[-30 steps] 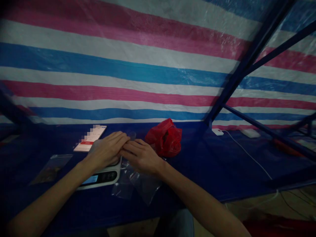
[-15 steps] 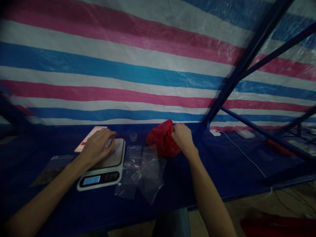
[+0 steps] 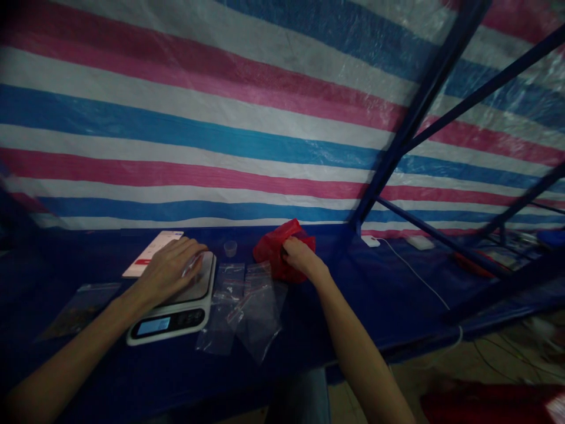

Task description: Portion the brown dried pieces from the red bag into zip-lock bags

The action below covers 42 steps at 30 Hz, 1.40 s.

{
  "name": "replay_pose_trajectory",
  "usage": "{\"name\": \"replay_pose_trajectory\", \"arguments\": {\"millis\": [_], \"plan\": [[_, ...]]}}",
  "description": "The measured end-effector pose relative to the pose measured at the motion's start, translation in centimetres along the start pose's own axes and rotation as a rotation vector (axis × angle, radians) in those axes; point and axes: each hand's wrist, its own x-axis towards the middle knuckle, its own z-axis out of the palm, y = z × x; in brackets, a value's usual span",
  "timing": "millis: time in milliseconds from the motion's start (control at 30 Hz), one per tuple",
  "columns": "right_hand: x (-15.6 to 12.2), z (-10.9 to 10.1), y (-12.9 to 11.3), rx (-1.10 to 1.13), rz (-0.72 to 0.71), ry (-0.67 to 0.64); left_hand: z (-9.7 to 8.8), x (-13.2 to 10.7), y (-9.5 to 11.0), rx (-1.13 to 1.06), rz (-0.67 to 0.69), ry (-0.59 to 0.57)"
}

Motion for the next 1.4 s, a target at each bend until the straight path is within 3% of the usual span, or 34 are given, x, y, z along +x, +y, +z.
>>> {"name": "replay_pose_trajectory", "arguments": {"millis": [100,233,467,700,1067,1400], "plan": [[0.4,0.2,0.0,0.029,-0.051,0.043,0.1,-0.1,-0.2,0.014,0.004,0.030],[0.7,-0.3,0.5,0.084,-0.130,0.210,0.2,-0.2,-0.7,0.030,0.011,0.057],[1.2,-1.7,1.3,0.231,-0.030,0.544,0.3,-0.1,-0.8,0.036,-0.005,0.050],[1.8,-0.6,2.1,0.844,0.114,0.532,0.3,-0.2,-0.5,-0.001,0.006,0.073],[0.0,-2.5,5.3,1.011,0.238,0.770,0.6,-0.1,-0.7,-0.062,-0.014,0.095],[0.0,-2.5,5.7,1.170,0.257,0.780,0.5,-0.1,-0.2,-0.072,0.025,0.096]]}}
